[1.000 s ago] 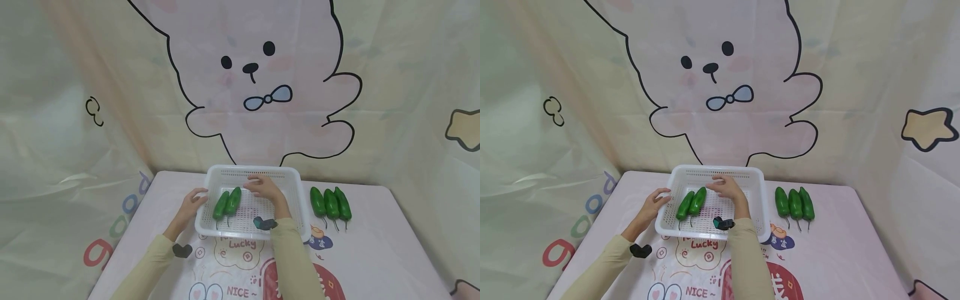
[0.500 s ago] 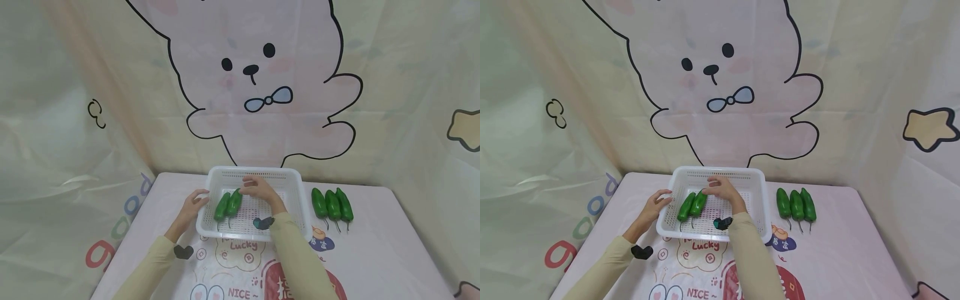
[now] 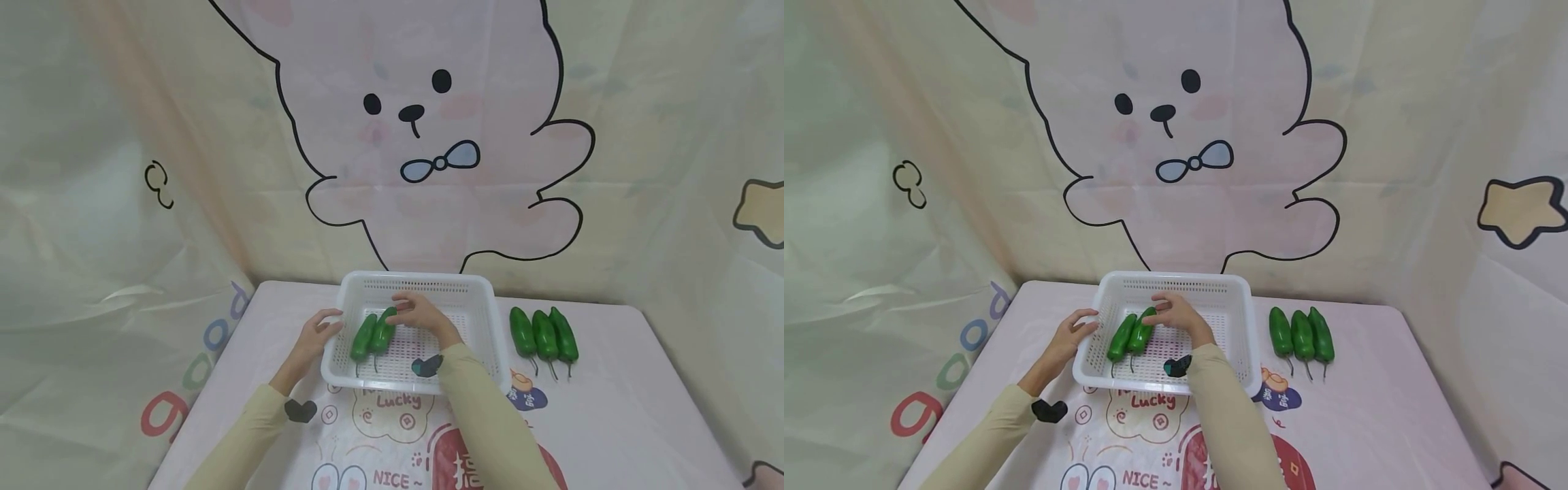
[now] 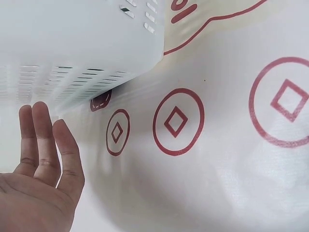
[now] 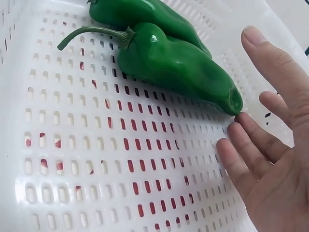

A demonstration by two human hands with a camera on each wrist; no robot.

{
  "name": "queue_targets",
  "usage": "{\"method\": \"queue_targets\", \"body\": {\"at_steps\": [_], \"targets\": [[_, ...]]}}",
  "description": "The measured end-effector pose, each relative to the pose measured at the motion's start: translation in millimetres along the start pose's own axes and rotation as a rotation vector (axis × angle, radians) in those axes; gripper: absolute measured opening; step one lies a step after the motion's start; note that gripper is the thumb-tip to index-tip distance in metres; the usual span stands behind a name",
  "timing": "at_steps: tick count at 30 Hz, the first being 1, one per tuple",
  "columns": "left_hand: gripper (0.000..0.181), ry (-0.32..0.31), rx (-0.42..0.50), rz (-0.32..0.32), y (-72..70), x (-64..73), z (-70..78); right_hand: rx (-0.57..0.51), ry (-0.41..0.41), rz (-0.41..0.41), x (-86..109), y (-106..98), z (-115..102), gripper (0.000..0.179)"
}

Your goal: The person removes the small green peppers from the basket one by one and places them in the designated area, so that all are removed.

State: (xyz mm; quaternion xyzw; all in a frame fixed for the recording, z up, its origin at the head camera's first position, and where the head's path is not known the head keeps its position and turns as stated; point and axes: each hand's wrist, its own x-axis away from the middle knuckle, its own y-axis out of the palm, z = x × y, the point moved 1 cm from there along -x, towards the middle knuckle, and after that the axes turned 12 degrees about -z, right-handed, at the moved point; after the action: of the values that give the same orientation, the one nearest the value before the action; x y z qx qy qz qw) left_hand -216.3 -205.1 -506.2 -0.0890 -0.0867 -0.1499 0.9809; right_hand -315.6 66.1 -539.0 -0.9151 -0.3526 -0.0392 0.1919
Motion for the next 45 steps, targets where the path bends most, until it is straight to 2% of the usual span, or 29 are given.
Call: {"method": "queue_targets", "body": {"at_steps": [19, 26, 30, 41, 45], "targets": [[0.04, -0.015, -0.006, 0.02, 0.5, -0.2, 0.9, 0.05, 0.07, -0.015, -2.2, 8.0, -2.6, 0.08], [0.044, 0.001, 0.002, 0.033, -5.1, -16.6, -30.3, 0.073, 0.079, -0.006, -2.7, 11.5, -4.3, 0.078], [0.044, 0.007, -0.001, 0.04, -5.1, -16.2, -31.2, 0.091, 0.073, -0.003, -6.3, 12.5, -2.8, 0.078], [0.046, -0.006, -0.006, 0.048, -4.6, -17.7, -31.3, 0.127, 0.132, 0.007, -13.6, 13.6, 4.7, 0.079], [0.047, -0.004, 0.015, 0.045, -4.2, -18.2, -30.7, 0.138, 0.107, 0.004, -11.6, 14.0, 2.6, 0.078]]}}
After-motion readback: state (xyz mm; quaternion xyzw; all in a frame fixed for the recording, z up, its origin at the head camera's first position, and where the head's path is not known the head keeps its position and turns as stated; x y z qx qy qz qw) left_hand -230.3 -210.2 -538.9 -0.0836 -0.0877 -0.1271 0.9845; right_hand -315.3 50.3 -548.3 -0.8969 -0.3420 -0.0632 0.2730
